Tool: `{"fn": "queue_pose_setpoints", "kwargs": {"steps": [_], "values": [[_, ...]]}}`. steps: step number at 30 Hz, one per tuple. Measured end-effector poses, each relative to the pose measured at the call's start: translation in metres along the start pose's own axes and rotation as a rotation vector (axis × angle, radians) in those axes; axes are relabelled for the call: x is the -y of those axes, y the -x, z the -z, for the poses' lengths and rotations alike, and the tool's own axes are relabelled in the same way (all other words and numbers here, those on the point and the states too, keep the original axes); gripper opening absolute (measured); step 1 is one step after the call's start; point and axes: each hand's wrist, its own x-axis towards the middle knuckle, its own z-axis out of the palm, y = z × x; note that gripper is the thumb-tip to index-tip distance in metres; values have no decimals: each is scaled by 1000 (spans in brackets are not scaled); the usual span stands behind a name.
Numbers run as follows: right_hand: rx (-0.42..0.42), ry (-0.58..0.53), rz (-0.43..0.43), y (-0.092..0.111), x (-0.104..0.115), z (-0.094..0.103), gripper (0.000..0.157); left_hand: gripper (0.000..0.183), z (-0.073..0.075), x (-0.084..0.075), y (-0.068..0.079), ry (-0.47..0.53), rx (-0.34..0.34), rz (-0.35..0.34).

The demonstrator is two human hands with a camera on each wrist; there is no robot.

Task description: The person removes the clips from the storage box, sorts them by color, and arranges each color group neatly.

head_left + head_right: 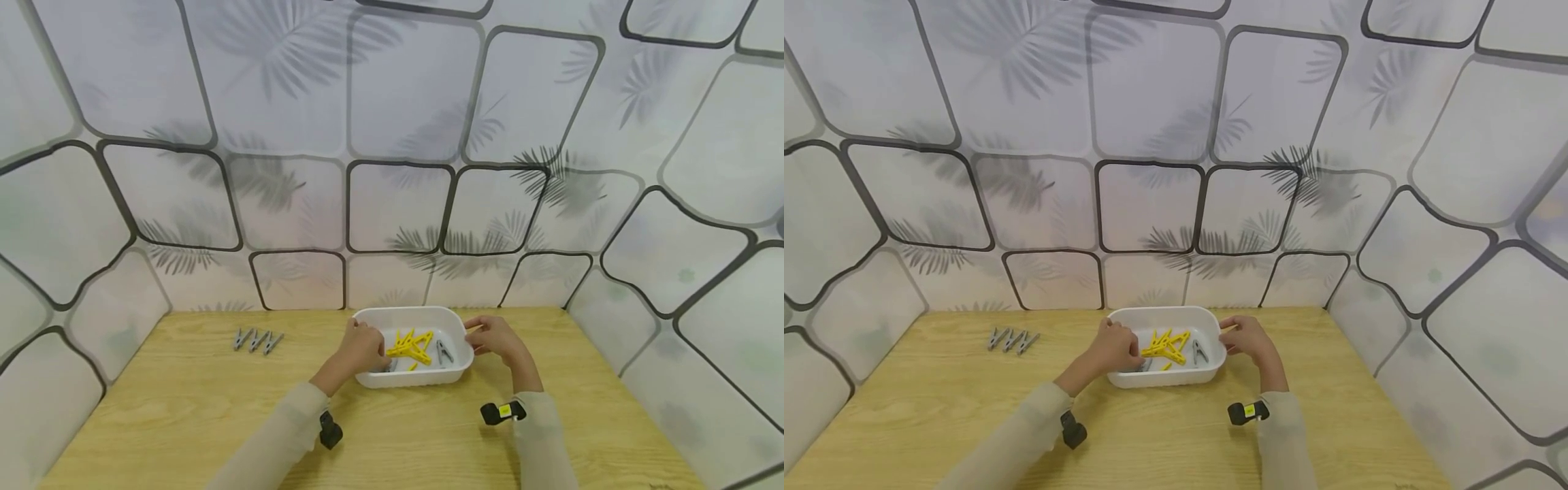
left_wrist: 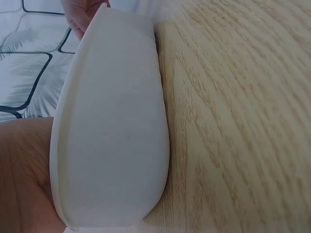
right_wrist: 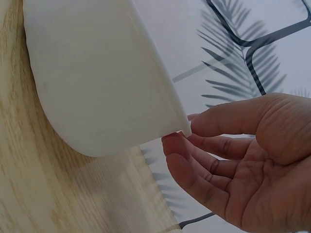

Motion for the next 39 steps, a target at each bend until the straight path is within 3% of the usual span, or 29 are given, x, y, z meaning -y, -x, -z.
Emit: {"fn": "queue_pose_setpoints", "kwargs": {"steps": [10,20,31,34,39], "values": [[1,-10,2,1,-1,0,41,26,-1,-5,0,-18,-30,-5],[-4,-9,14,1,1,1,40,42,1,-5,3,-24,-32,-52],[9,-3,3,1,0,-1,41,46,-1,-4,2,-25,-27,-33],[17,-3,0,1,-1,-1,41,38,-2,-3,2,-4,-50,-29],[12,-4,18,2,0,0,41,24,-4,-1,4,36,-156,-56]]}}
